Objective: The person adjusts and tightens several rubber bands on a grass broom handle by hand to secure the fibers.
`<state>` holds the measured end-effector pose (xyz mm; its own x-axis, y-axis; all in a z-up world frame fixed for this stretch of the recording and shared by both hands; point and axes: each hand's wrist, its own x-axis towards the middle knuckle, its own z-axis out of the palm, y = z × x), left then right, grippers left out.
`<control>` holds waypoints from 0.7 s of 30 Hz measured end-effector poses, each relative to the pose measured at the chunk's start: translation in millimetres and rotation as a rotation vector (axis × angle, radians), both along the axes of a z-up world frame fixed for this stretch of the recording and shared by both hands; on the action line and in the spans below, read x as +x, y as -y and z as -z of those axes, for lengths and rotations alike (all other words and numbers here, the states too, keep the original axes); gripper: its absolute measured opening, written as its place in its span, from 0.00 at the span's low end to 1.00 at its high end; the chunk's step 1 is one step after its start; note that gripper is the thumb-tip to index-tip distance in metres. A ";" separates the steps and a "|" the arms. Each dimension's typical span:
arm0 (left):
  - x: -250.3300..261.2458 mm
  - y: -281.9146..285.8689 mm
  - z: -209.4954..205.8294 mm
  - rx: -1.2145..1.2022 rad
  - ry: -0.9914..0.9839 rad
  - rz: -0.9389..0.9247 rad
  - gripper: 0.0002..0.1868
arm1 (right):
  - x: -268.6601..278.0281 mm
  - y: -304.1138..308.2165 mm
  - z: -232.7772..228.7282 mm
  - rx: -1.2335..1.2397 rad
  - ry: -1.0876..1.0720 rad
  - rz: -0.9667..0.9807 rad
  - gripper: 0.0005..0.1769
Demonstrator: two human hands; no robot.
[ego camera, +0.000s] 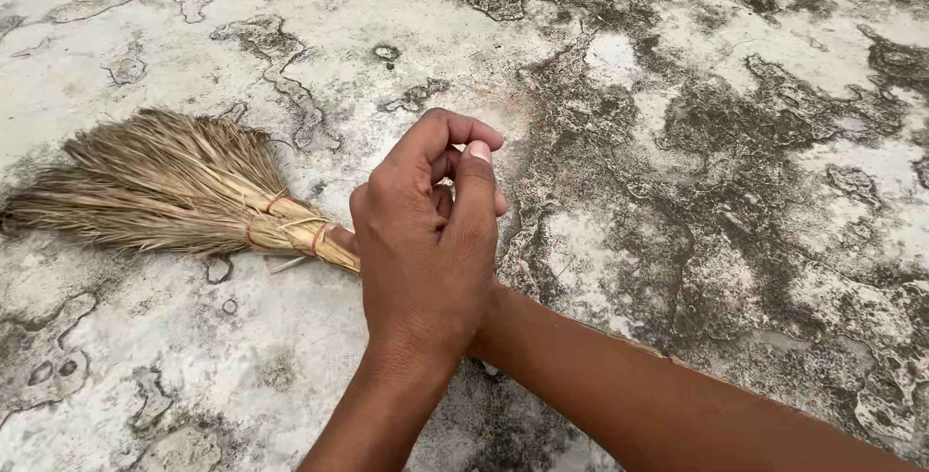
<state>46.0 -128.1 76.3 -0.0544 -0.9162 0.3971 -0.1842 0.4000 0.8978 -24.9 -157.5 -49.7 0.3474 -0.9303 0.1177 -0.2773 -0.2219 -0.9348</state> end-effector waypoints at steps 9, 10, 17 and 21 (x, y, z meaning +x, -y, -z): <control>-65.2 -13.5 -9.2 0.157 0.003 0.195 0.08 | -152.9 -88.6 -88.1 0.235 -0.792 0.064 0.24; -75.2 -17.4 -10.4 0.164 0.027 0.218 0.09 | -173.1 -120.5 -92.2 0.218 -0.810 -0.051 0.29; -147.7 -49.0 -9.9 0.389 0.256 0.453 0.10 | -250.7 -233.7 -92.4 0.305 -0.994 0.029 0.32; -186.4 -81.2 12.1 0.542 0.334 0.342 0.19 | -247.3 -186.4 -92.3 0.370 -0.849 0.369 0.36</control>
<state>-140.4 -46.8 64.2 -0.4129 -0.8894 -0.1961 -0.4277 -0.0007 0.9039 -272.2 28.9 42.6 -0.1361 -0.9250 -0.3548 -0.8791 0.2779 -0.3872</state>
